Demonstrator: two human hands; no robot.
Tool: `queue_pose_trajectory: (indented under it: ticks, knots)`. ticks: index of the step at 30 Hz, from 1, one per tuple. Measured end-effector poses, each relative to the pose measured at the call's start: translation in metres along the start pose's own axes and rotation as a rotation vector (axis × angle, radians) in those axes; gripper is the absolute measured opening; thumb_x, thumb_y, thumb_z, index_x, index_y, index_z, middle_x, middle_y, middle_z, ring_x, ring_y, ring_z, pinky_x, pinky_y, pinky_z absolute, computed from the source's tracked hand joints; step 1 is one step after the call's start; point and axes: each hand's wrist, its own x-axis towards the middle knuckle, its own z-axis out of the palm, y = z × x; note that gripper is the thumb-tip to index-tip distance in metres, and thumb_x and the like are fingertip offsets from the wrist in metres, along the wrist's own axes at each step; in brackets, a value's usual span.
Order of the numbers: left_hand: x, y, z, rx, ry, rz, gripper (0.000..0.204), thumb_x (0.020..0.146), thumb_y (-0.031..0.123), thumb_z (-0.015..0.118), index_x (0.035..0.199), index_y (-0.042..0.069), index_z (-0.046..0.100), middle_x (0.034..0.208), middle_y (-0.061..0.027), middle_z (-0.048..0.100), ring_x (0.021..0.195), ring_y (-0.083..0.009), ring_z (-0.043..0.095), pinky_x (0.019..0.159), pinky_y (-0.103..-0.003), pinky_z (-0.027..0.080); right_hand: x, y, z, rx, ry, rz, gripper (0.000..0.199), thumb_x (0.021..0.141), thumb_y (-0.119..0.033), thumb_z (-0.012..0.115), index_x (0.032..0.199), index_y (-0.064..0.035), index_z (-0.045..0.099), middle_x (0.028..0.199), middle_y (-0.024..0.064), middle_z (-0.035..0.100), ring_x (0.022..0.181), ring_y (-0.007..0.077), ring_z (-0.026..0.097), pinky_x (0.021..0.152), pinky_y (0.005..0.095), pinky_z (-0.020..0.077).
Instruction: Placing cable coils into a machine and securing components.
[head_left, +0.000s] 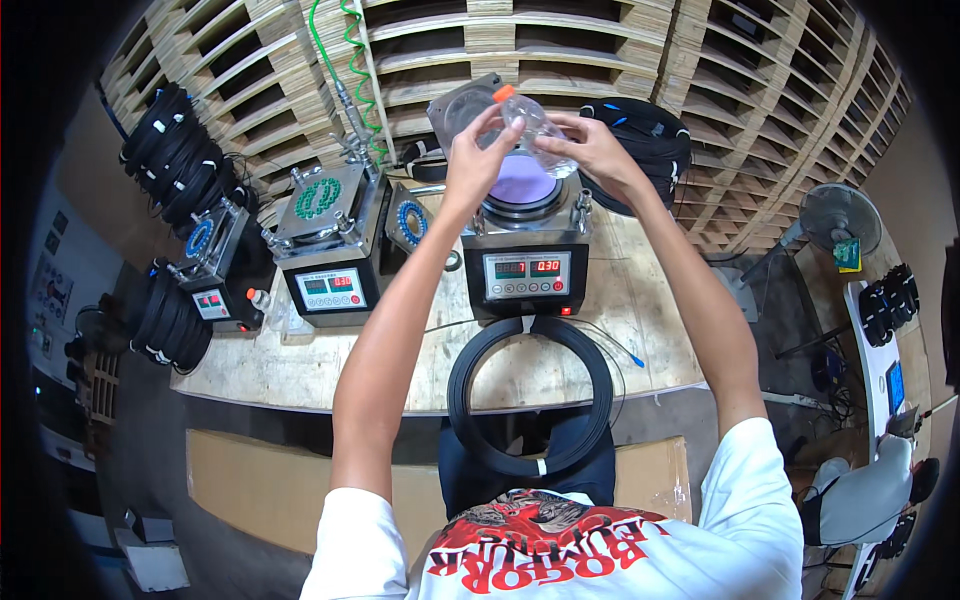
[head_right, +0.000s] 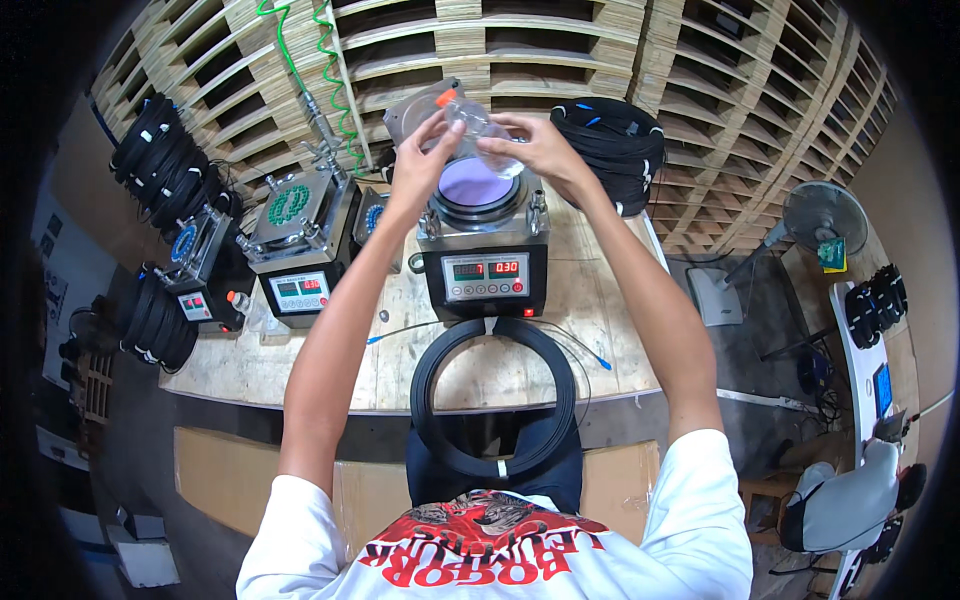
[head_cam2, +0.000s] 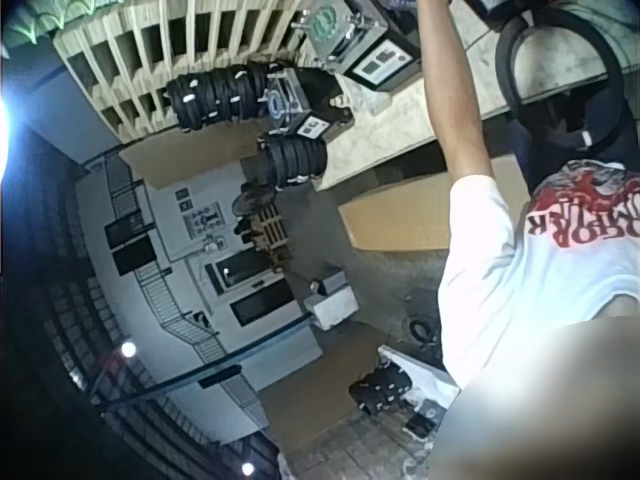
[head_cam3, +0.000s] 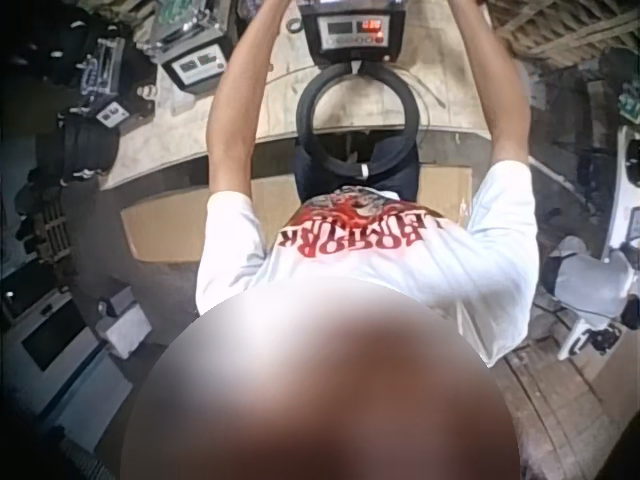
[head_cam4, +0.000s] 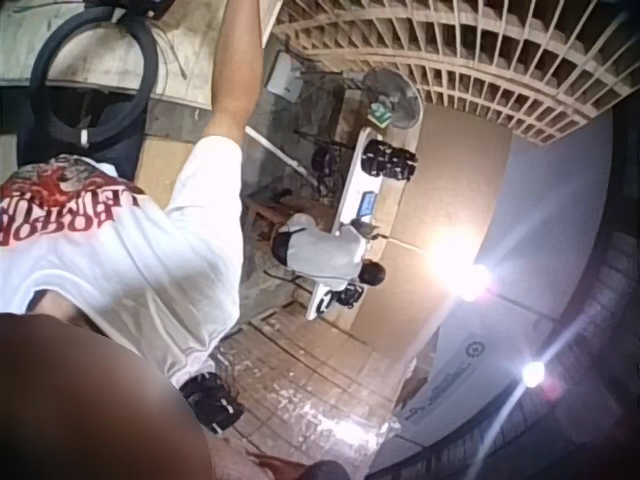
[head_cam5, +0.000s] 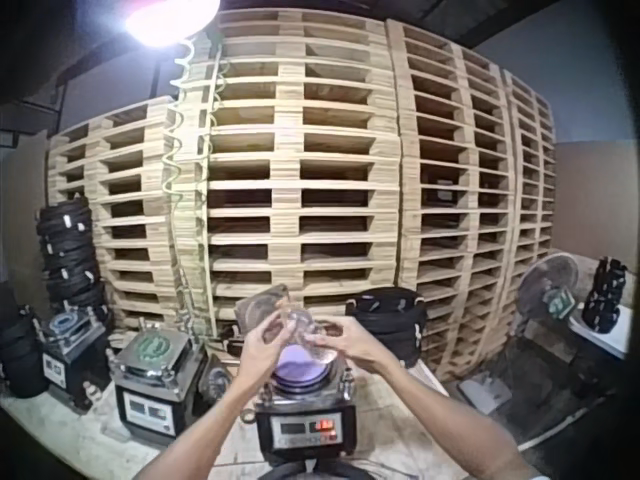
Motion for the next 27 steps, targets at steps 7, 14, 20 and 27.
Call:
queue_pose_trajectory:
  ticks: [7, 14, 20, 27]
  knots:
    - [0.002, 0.047, -0.04, -0.066, -0.14, -0.102, 0.052, 0.088, 0.036, 0.078, 0.119, -0.005, 0.067, 0.101, -0.0096, 0.074, 0.094, -0.0098, 0.067, 0.084, -0.025, 0.052, 0.014, -0.001, 0.047, 0.022, -0.045, -0.158, 0.043, 0.092, -0.023, 0.071, 0.125, 0.0044, 0.063, 0.113, 0.0092, 0.07, 0.101, 0.0133, 0.065, 0.092, 0.0283, 0.0508]
    - [-0.023, 0.031, -0.066, 0.07, 0.118, 0.042, 0.06, 0.078, 0.038, 0.086, 0.112, -0.006, 0.065, 0.089, -0.0062, 0.07, 0.076, -0.0085, 0.061, 0.07, -0.024, 0.051, 0.016, 0.011, 0.068, -0.256, -0.025, -0.261, 0.052, 0.095, -0.035, 0.067, 0.133, -0.0005, 0.059, 0.112, 0.0144, 0.071, 0.103, 0.0192, 0.068, 0.092, 0.0309, 0.0521]
    - [-0.061, -0.007, -0.108, 0.38, 0.32, 0.008, 0.059, 0.074, 0.033, 0.088, 0.113, -0.007, 0.067, 0.09, -0.0118, 0.072, 0.074, -0.0152, 0.065, 0.07, -0.03, 0.053, 0.001, 0.064, 0.015, -0.505, 0.216, -0.132, 0.043, 0.097, -0.027, 0.064, 0.136, -0.0088, 0.058, 0.104, 0.0159, 0.069, 0.092, 0.0198, 0.067, 0.083, 0.0333, 0.053]
    - [-0.142, -0.128, -0.132, 0.731, 0.192, -0.247, 0.053, 0.071, 0.03, 0.089, 0.11, -0.002, 0.072, 0.084, -0.0175, 0.074, 0.073, -0.0213, 0.07, 0.07, -0.036, 0.054, 0.004, 0.119, 0.007, -0.78, 0.387, -0.105, 0.052, 0.1, -0.022, 0.049, 0.151, -0.0292, 0.037, 0.114, 0.026, 0.055, 0.11, 0.0435, 0.054, 0.098, 0.0485, 0.0436]
